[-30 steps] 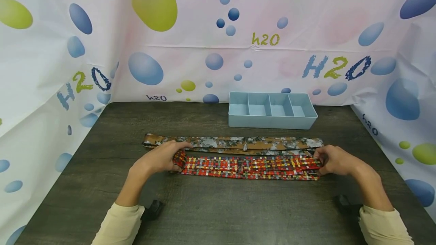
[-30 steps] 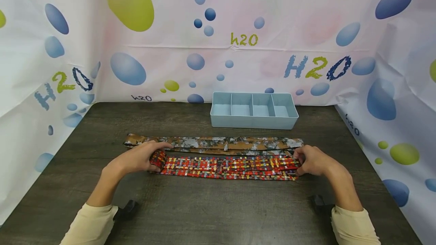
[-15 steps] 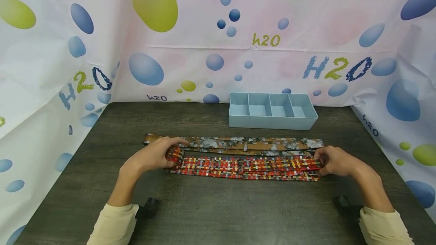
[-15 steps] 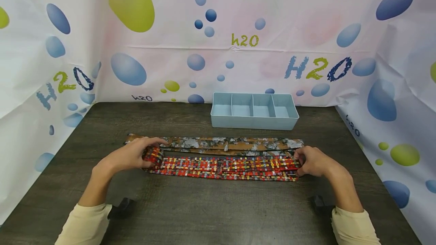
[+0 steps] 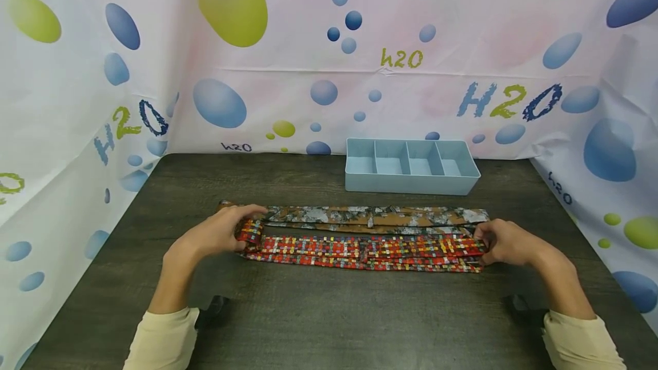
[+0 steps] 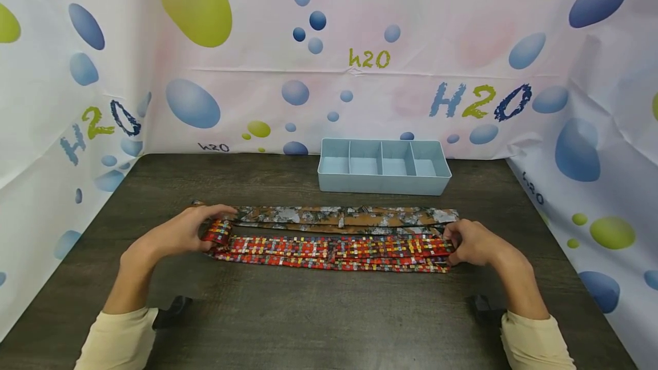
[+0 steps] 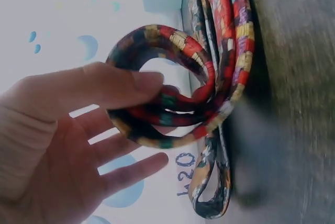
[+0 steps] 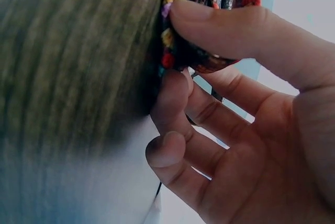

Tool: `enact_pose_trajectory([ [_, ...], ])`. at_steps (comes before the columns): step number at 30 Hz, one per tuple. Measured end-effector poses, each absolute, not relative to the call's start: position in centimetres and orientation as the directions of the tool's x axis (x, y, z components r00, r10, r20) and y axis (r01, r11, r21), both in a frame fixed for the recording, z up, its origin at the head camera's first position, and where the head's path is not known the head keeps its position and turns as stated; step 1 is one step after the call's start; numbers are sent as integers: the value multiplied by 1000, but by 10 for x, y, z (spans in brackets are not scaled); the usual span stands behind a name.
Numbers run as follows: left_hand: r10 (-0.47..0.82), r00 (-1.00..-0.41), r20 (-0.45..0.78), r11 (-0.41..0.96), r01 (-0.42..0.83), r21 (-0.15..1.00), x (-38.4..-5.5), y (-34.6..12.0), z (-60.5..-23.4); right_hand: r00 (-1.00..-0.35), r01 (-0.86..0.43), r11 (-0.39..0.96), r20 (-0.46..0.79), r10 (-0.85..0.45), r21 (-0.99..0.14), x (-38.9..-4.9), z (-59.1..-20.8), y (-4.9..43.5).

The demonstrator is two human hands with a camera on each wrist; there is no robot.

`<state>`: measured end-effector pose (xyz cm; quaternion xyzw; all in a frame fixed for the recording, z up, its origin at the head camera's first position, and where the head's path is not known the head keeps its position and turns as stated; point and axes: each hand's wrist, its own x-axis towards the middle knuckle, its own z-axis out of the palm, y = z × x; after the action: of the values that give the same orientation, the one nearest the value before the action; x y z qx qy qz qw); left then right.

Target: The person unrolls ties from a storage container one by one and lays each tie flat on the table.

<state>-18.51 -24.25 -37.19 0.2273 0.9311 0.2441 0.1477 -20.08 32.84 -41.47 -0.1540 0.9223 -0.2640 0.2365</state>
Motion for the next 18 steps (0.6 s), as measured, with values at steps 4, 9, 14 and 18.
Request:
enact_pose_trajectory([
  [4, 469, -861, -194, 798, 320, 511, -185, -244, -371, -841, -164, 810, -350, -414, -564, -201, -413, 329],
  [9, 452, -865, -217, 817, 304, 490, -185, -246, -376, -842, -148, 812, -359, -403, -565, -200, -413, 328],
  [14, 465, -860, -212, 817, 323, 478, -186, -247, -381, -843, -164, 809, -345, -412, -564, -200, -413, 328],
  [18, 456, -862, -222, 824, 314, 472, -185, -247, -381, -843, -170, 809, -342, -414, -562, -200, -413, 329],
])
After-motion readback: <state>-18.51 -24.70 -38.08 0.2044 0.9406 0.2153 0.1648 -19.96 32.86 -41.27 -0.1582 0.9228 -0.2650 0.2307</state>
